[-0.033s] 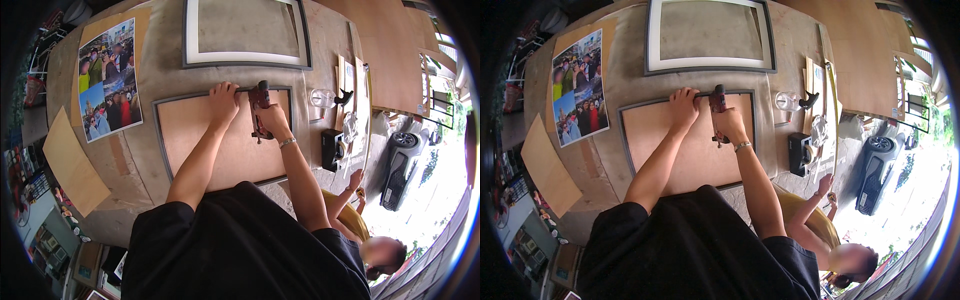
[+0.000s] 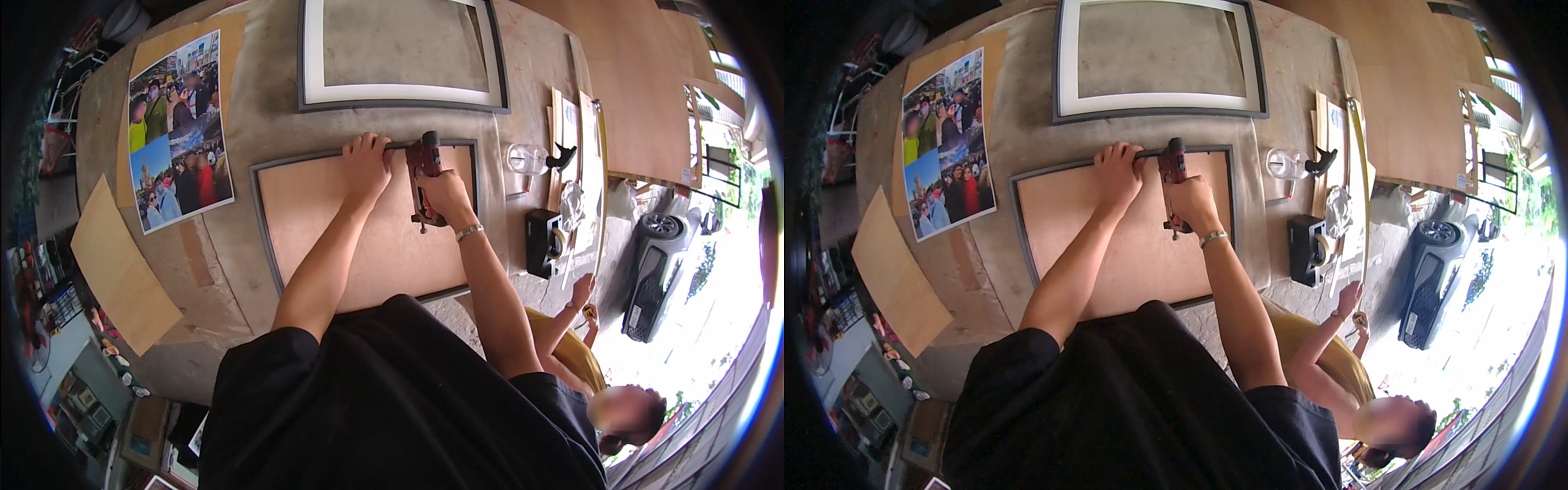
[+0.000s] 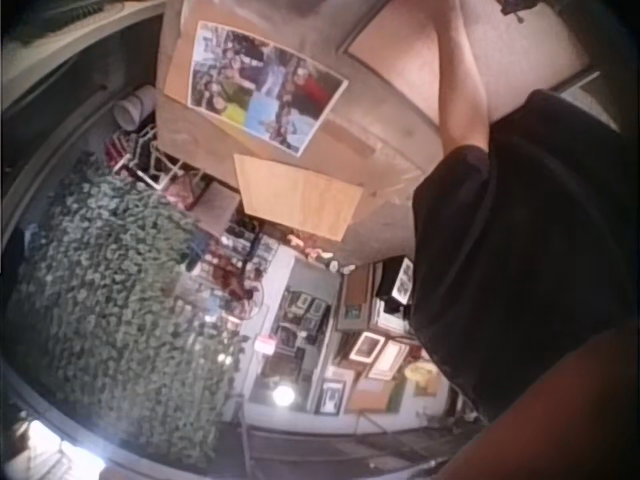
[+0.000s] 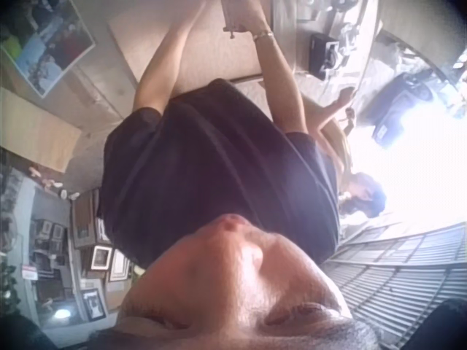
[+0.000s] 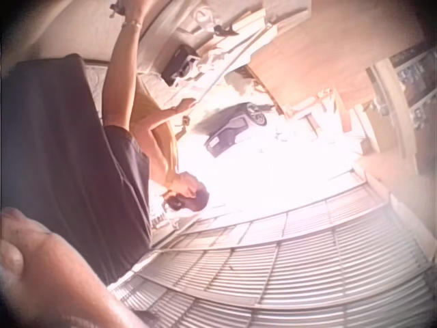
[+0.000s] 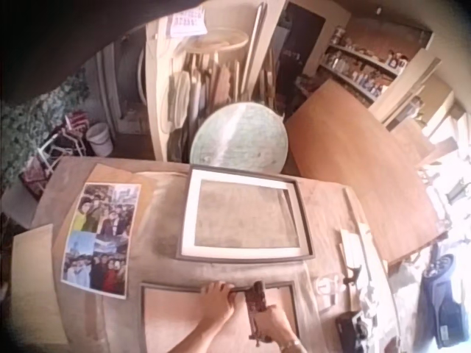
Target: The person wipes a workbench surface, then places a photo collage onto a backing board and inserts it into a picture frame. They secure the frame using a stapler and then repeat the process with a second photo collage.
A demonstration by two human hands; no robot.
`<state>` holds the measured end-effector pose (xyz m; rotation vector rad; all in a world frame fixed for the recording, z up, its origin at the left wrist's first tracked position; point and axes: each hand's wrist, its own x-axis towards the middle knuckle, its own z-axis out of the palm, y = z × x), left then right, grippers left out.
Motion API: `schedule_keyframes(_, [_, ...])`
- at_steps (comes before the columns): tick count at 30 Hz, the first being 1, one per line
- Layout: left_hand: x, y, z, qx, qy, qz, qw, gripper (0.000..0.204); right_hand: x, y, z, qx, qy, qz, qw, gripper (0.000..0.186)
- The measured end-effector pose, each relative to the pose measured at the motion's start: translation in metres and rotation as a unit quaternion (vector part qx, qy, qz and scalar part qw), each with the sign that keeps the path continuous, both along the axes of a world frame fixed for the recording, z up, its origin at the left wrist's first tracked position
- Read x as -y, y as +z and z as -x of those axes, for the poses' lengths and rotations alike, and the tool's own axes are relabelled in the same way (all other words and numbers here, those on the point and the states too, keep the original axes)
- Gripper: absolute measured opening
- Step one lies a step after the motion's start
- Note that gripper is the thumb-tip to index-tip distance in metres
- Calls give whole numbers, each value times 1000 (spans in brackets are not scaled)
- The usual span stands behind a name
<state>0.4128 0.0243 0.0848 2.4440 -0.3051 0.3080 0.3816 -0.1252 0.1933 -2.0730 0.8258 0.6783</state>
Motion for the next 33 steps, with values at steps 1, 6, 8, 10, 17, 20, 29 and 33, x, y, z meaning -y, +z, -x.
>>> schedule_keyframes(1, [-1, 0, -1, -1, -4, -2, 1000, 21, 4, -11, 1, -9, -9, 25, 1000, 36])
schedule_keyframes(6, [-11, -15, -6, -19, -7, -6, 1000, 20, -24, -2, 27, 35, 4, -58, 998, 34])
schedule_keyframes(8, [-20, -20, -7, -22, 1, -7, 1000, 21, -38, -7, 49, 36, 10, -28, 999, 34])
schedule_keyframes(10, [-41, -25, -1, 2, 6, 1, 1000, 23, -63, 1, 65, 24, -2, -49, 999, 34])
schedule_keyframes(17, [-102, -18, 2, 20, 4, -13, 1000, 23, -101, -31, 12, 55, 45, -58, 996, 35])
schedule_keyframes(20, [-99, -20, 1, 16, 5, -34, 999, 23, -105, -25, -3, 7, 35, -61, 997, 38])
schedule_keyframes(29, [-94, -22, -4, -15, -2, -33, 999, 23, -104, -20, 11, 44, 27, -62, 997, 28])
schedule_keyframes(33, [-141, -16, -7, -55, -82, -14, 995, 26, -140, -35, 59, 55, 40, -23, 997, 41])
